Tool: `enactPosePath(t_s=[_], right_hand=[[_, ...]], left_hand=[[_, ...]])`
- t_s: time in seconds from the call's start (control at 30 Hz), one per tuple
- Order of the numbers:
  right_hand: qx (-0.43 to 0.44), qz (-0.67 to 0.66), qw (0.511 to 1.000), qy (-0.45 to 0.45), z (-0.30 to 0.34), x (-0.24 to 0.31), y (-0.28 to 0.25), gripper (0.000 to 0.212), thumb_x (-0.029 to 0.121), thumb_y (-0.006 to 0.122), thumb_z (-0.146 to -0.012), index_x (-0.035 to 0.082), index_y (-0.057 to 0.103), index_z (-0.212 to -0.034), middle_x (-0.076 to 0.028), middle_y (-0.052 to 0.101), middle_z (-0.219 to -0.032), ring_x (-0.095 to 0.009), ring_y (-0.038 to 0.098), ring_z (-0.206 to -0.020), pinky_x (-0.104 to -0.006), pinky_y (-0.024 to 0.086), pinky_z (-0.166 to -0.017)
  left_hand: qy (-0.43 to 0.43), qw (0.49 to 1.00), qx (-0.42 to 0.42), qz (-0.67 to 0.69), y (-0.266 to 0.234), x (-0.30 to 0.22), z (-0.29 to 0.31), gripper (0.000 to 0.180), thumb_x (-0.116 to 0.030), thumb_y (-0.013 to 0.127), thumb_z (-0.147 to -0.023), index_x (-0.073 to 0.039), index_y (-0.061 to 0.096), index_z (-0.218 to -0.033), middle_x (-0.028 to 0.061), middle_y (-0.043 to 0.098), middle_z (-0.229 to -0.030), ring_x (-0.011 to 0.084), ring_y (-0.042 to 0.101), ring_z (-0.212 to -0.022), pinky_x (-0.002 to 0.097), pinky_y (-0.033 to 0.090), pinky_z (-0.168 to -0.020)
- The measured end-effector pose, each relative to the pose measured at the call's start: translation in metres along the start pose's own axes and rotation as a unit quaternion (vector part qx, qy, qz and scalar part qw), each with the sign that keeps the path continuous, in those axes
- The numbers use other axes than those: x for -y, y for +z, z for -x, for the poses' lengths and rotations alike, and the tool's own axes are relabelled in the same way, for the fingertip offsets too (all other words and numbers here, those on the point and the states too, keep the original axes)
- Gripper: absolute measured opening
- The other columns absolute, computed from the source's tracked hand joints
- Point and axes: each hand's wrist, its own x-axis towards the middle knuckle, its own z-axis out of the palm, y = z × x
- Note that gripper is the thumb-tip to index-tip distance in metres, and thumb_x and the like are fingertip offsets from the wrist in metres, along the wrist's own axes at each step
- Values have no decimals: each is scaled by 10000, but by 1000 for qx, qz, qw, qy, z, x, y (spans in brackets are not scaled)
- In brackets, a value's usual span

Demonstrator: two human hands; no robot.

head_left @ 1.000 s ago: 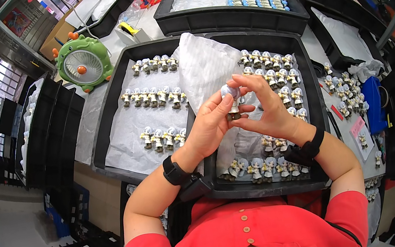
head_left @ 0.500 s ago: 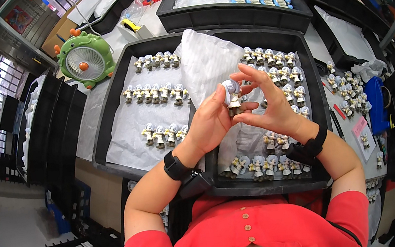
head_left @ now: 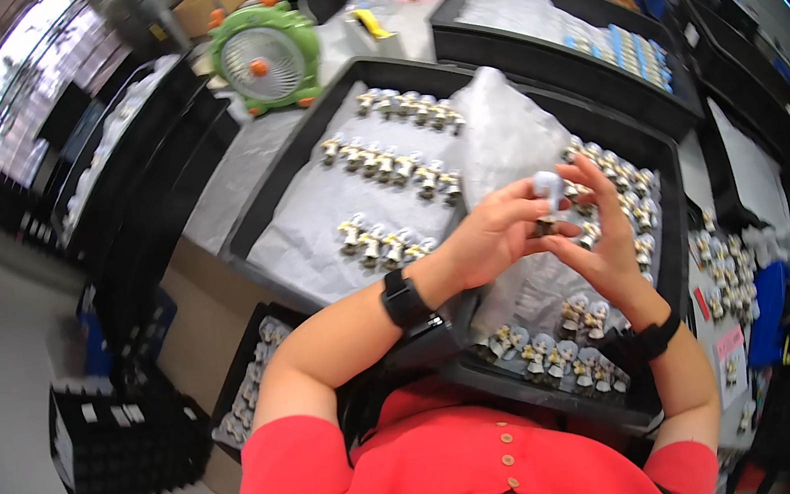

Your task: The person picks up small cylindrical components from a tray and uses a small tool to manipulate or adjust them. They handle the items one at a time, rotating them in their hands and placing them back into the tray. The task involves repetitive assembly or inspection of these small parts.

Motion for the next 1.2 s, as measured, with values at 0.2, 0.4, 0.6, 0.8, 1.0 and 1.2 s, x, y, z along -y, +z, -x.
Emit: enactPosePath(t_s=[0.2,0.4,0.6,0.8,1.0,1.2], right_hand=[[-9,12,1000,-10,-4,2,5,809,109,749,-701,85,336,-1396,-121,527,-1272,-214,505,-1150,-339,394,-881],[-31,12,999,4,-4,8,-6,751,140,728,-736,100,361,-1390,-102,526,-1285,-207,494,-1172,-334,384,-900],[-19,18,1000,11,-4,4,-3,716,149,721,-746,92,380,-1374,-106,531,-1281,-211,506,-1164,-338,387,-897],[-32,36,999,22,-5,-7,-1,705,128,721,-742,85,394,-1365,-106,544,-1261,-206,522,-1130,-333,401,-875],[-45,51,997,39,-5,-11,-4,696,109,720,-739,86,405,-1359,-98,552,-1246,-204,523,-1115,-330,403,-874],[-118,34,988,95,-12,-21,-10,590,114,678,-783,81,438,-1321,-97,583,-1179,-204,536,-1092,-335,390,-908]], left_hand=[[20,983,-162,-87,-26,-37,12,278,-27,574,-824,-57,521,-1095,73,606,-1006,238,645,-937,352,526,-790],[-12,785,-286,-550,-73,-131,73,476,-70,688,-734,8,513,-1169,90,640,-924,133,597,-807,260,460,-707],[-241,639,-384,-621,-146,-155,120,423,-70,723,-636,9,580,-1026,69,617,-768,111,571,-613,238,474,-523],[-343,586,-305,-668,-161,-141,109,219,-65,722,-614,-3,535,-710,35,564,-596,101,560,-513,251,497,-484],[-348,624,-308,-629,-165,-132,100,321,-19,734,-618,47,589,-897,96,632,-742,153,628,-585,273,549,-530],[-355,593,-263,-674,-170,-145,105,474,-121,780,-643,-30,611,-1076,113,652,-857,192,649,-737,319,546,-642]])
